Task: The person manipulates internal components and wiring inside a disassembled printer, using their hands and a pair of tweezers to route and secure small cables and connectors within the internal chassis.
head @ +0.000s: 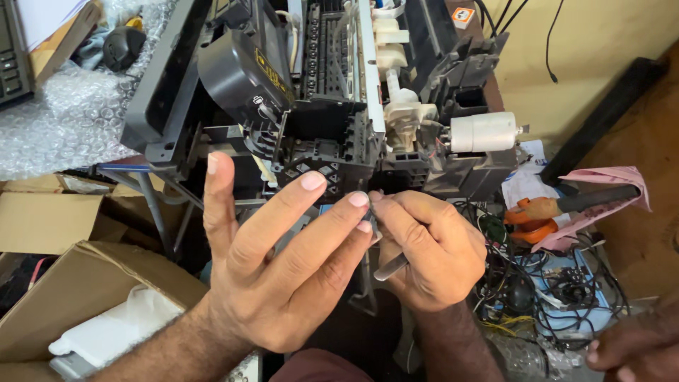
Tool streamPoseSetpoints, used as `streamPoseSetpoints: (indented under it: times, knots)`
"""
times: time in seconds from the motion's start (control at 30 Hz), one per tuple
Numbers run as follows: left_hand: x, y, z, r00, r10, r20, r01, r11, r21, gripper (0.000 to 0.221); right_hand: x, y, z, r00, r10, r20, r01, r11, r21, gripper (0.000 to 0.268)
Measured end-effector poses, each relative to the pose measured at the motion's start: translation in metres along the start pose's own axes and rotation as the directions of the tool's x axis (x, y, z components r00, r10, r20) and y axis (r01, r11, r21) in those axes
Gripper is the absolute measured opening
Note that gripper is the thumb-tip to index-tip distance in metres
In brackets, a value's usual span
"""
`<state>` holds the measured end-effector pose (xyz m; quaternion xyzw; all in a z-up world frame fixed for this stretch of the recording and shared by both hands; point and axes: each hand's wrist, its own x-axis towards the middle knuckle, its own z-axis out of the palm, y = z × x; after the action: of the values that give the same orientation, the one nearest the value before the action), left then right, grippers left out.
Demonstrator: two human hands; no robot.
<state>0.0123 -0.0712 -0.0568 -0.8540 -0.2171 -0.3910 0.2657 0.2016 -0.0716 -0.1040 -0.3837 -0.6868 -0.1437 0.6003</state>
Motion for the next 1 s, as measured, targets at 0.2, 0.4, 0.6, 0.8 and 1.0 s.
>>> streamPoseSetpoints:
  times: [0.2,0.4,0.6,0.8,1.0]
  knots:
    - [0.003,-0.001,0.002,0.997,-0.071,-0.028,0.071,0.997,-0.019,0.013,-0.001,-0.005,0.007,0.999,0.013,-0.038,-0.015,0.999,-0.038,0.032]
    - [0.009,-0.003,0.000,0.991,-0.130,-0.016,0.129,0.991,-0.045,0.011,0.007,-0.004,0.007,0.998,-0.041,-0.051,0.038,0.997,-0.074,0.029]
    - [0.006,-0.003,0.003,0.996,-0.085,-0.021,0.086,0.996,0.012,0.010,0.001,-0.002,0.017,0.991,-0.067,-0.116,0.058,0.995,-0.081,0.029]
    - [-0.001,-0.003,0.006,0.999,-0.049,-0.021,0.049,0.998,0.033,0.006,-0.008,-0.002,0.020,0.990,-0.067,-0.125,0.056,0.994,-0.093,0.023]
    - [0.005,-0.003,0.007,0.998,-0.064,-0.031,0.065,0.997,0.035,0.010,-0.014,-0.005,0.015,0.997,0.000,-0.082,-0.009,0.993,-0.114,0.021]
